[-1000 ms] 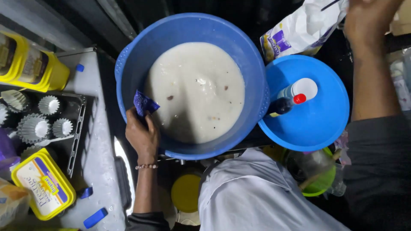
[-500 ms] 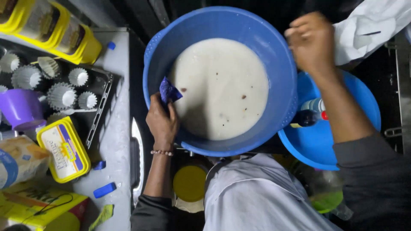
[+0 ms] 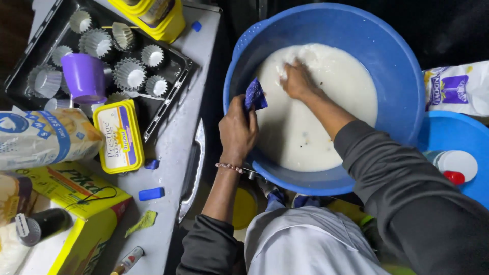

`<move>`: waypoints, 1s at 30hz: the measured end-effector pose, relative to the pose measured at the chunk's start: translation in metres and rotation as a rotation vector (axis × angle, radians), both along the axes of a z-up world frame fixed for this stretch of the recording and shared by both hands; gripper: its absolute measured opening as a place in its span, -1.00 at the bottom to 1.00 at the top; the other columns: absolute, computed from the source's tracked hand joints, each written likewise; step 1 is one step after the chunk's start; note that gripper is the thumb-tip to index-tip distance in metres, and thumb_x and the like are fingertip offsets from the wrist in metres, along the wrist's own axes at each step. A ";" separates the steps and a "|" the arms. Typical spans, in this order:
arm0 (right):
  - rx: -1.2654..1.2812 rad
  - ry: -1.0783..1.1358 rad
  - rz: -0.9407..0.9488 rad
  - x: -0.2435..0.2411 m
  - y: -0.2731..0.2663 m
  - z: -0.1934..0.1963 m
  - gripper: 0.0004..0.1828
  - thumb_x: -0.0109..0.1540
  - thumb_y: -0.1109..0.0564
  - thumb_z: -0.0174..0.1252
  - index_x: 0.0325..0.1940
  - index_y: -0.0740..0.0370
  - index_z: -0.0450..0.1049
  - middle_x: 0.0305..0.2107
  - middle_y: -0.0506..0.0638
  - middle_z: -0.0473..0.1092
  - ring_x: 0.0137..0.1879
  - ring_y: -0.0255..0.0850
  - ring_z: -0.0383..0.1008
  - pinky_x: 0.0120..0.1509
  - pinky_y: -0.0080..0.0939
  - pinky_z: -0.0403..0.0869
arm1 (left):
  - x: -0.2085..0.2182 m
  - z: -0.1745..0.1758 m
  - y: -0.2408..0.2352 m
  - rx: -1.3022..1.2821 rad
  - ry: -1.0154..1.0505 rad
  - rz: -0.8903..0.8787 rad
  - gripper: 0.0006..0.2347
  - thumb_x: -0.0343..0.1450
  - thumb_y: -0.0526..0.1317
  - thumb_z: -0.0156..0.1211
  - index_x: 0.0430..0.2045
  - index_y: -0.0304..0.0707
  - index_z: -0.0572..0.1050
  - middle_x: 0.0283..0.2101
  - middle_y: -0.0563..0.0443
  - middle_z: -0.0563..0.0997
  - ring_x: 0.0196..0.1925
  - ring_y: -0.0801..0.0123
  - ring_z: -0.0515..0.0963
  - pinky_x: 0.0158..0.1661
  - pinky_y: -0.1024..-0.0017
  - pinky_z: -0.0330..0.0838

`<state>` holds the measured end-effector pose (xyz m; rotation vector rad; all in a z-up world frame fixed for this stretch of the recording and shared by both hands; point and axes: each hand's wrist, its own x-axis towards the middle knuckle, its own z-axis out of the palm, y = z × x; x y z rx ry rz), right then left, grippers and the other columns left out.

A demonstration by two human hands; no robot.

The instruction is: The person washes a blue plastic basin with a purple sponge, scrubbing the interior and exterior surfaces. They then place the basin aside and use the sponge to wipe the inside of a larger blue basin containing a white liquid.

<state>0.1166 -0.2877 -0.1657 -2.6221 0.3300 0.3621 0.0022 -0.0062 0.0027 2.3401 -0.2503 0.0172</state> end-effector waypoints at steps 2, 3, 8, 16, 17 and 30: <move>0.067 -0.099 0.180 -0.020 0.022 0.000 -0.35 0.32 0.19 0.34 0.53 0.23 0.48 0.43 0.54 0.36 0.61 0.49 0.30 0.67 0.43 0.35 | 0.002 0.001 0.000 0.013 0.006 -0.005 -0.75 0.60 -0.14 0.15 0.18 -0.05 0.46 -0.12 -0.16 0.76 -0.07 -0.20 0.82 -0.07 -0.07 0.71; 0.062 -0.102 0.177 -0.027 0.030 0.005 -0.35 0.32 0.19 0.34 0.53 0.23 0.48 0.43 0.54 0.36 0.61 0.49 0.30 0.67 0.43 0.35 | 0.002 0.003 0.000 0.008 0.002 -0.008 -0.75 0.60 -0.14 0.15 0.18 -0.05 0.46 -0.12 -0.16 0.76 -0.07 -0.20 0.82 -0.07 -0.07 0.71; 0.208 0.024 0.230 -0.071 0.054 0.116 -0.37 0.32 0.39 -0.03 0.51 0.27 0.34 0.19 0.50 0.55 0.36 0.46 0.56 0.43 0.55 0.53 | 0.003 0.002 0.002 0.010 0.042 -0.031 -0.75 0.62 -0.14 0.11 0.19 -0.07 0.44 -0.12 -0.19 0.74 -0.08 -0.25 0.81 -0.07 -0.10 0.69; -0.124 -0.128 0.313 -0.052 -0.097 0.021 -0.57 0.44 0.26 -0.12 0.22 0.24 0.64 0.01 0.30 0.59 0.23 0.32 0.61 0.36 0.29 0.56 | 0.003 0.000 0.002 -0.017 -0.001 -0.038 -0.75 0.61 -0.15 0.13 0.18 -0.05 0.43 -0.13 -0.18 0.73 -0.09 -0.24 0.81 -0.09 -0.11 0.70; -0.174 -0.088 0.266 -0.056 -0.117 0.006 -0.58 0.47 0.22 -0.12 0.12 0.18 0.69 -0.06 0.25 0.60 0.17 0.27 0.64 0.32 0.25 0.58 | 0.003 -0.002 0.003 -0.020 -0.004 -0.035 -0.76 0.61 -0.16 0.13 0.17 -0.06 0.44 -0.13 -0.17 0.73 -0.10 -0.23 0.82 -0.10 -0.09 0.71; -0.350 0.523 0.118 -0.174 -0.094 -0.014 -0.50 0.45 0.04 0.01 0.27 0.33 0.72 0.22 0.51 0.59 0.36 0.45 0.62 0.26 0.59 0.61 | -0.001 0.003 0.003 -0.026 0.009 -0.047 -0.75 0.60 -0.17 0.14 0.19 -0.07 0.45 -0.13 -0.15 0.74 -0.11 -0.19 0.83 -0.09 -0.06 0.72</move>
